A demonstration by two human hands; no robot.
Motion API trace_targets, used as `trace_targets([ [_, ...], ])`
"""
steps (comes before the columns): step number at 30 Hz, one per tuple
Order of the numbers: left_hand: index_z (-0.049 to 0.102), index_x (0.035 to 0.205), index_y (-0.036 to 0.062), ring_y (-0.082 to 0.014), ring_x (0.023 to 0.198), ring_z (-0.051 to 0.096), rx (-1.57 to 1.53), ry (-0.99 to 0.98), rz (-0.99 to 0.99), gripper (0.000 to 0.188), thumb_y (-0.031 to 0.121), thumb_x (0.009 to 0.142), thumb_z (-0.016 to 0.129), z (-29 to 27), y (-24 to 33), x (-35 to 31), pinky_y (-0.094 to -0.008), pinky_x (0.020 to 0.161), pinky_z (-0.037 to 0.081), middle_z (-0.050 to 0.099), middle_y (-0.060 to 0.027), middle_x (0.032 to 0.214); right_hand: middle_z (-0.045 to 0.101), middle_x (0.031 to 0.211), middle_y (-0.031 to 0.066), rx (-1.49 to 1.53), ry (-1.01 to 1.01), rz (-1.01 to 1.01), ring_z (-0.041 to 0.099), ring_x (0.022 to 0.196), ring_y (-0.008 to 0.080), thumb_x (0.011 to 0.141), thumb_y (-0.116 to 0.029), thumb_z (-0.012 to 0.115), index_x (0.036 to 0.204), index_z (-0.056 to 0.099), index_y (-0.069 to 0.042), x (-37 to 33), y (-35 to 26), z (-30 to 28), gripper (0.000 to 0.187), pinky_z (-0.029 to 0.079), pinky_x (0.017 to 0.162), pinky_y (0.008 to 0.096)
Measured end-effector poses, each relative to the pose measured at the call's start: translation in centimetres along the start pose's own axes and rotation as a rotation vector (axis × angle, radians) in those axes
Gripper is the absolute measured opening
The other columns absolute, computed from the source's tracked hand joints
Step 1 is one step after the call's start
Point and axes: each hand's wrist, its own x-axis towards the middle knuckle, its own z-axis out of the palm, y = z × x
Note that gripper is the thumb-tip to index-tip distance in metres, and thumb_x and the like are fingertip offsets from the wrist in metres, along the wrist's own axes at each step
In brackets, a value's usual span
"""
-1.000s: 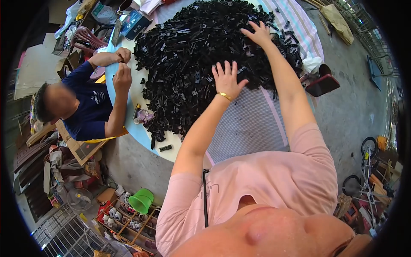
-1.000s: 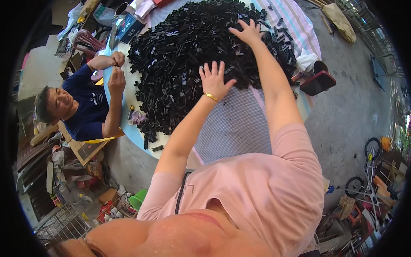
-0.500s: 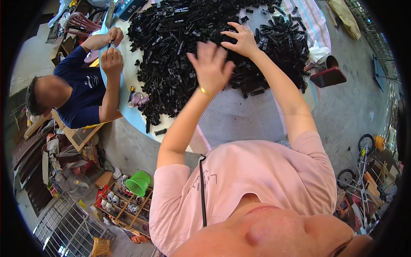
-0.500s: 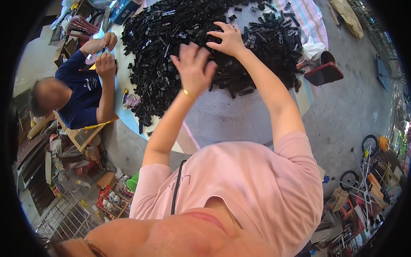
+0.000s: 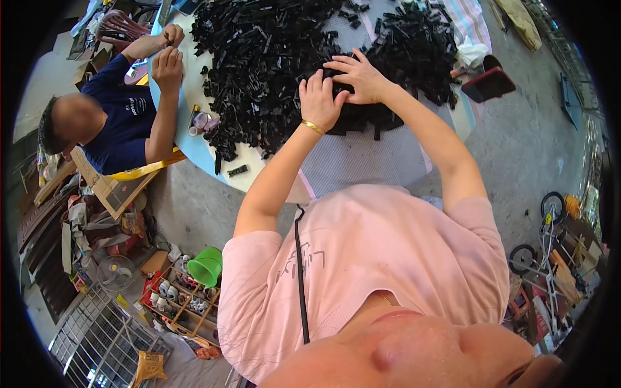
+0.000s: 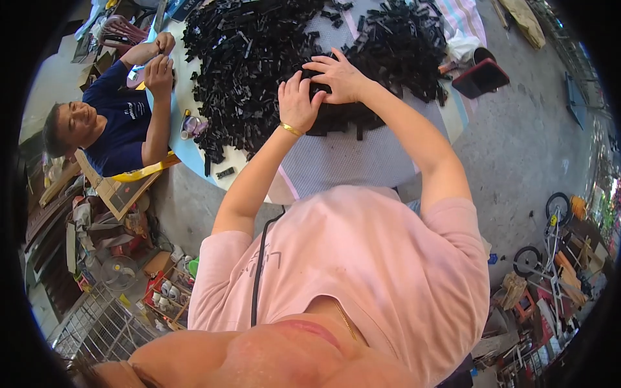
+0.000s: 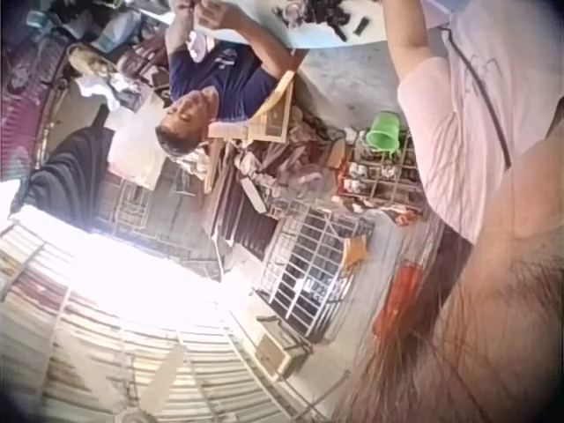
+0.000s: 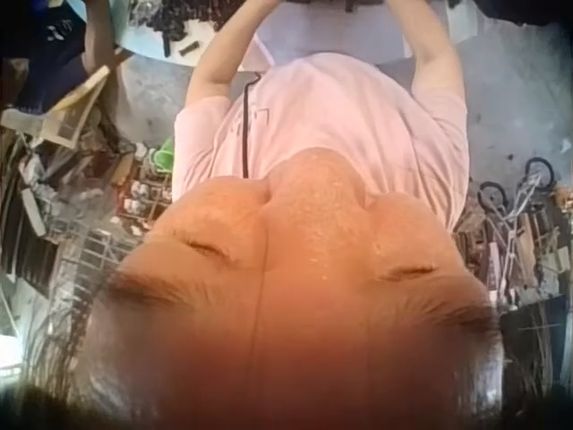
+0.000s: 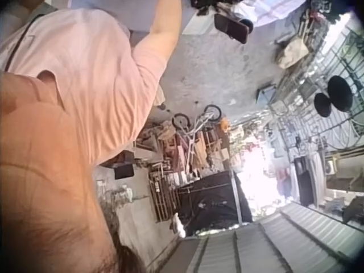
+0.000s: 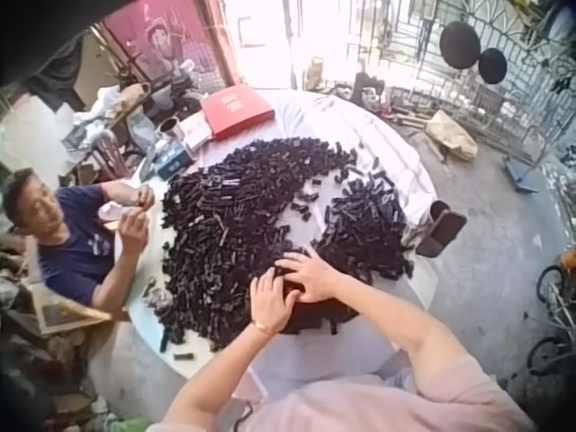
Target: Assembling or sorting small black plastic components on a table.
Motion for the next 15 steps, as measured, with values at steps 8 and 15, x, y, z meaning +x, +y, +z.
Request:
trace_targets([
  [8, 0.05, 0.115, 0.0096, -0.0388, 0.122, 0.027, -0.09, -0.037, 0.133, 0.051, 0.04, 0.075, 0.058, -1.3, 2.0, -5.3, -0.0592, 0.097, 0.017, 0.034, -0.021, 0.129, 0.056, 0.107, 0.0128, 0.124, 0.663, 0.296, 0.053, 0.096, 0.0286, 0.069, -0.01, 0.062, 0.091, 0.062, -0.005, -9.9, -1.6, -1.9, 0.022, 0.043, 0.082, 0.0346],
  [15, 0.045, 0.123, 0.0175, -0.0292, 0.128, 0.022, -0.017, -0.246, 0.453, 0.059, 0.038, 0.07, 0.062, 1.2, 4.7, -5.4, -0.0609, 0.098, 0.013, 0.034, -0.0093, 0.134, 0.049, 0.112, 0.015, 0.01, 0.596, 0.563, 0.049, 0.096, 0.0329, 0.072, -0.025, 0.063, 0.108, 0.053, -0.002, -14.1, -4.1, 4.5, 0.044, 0.04, 0.082, 0.0396],
])
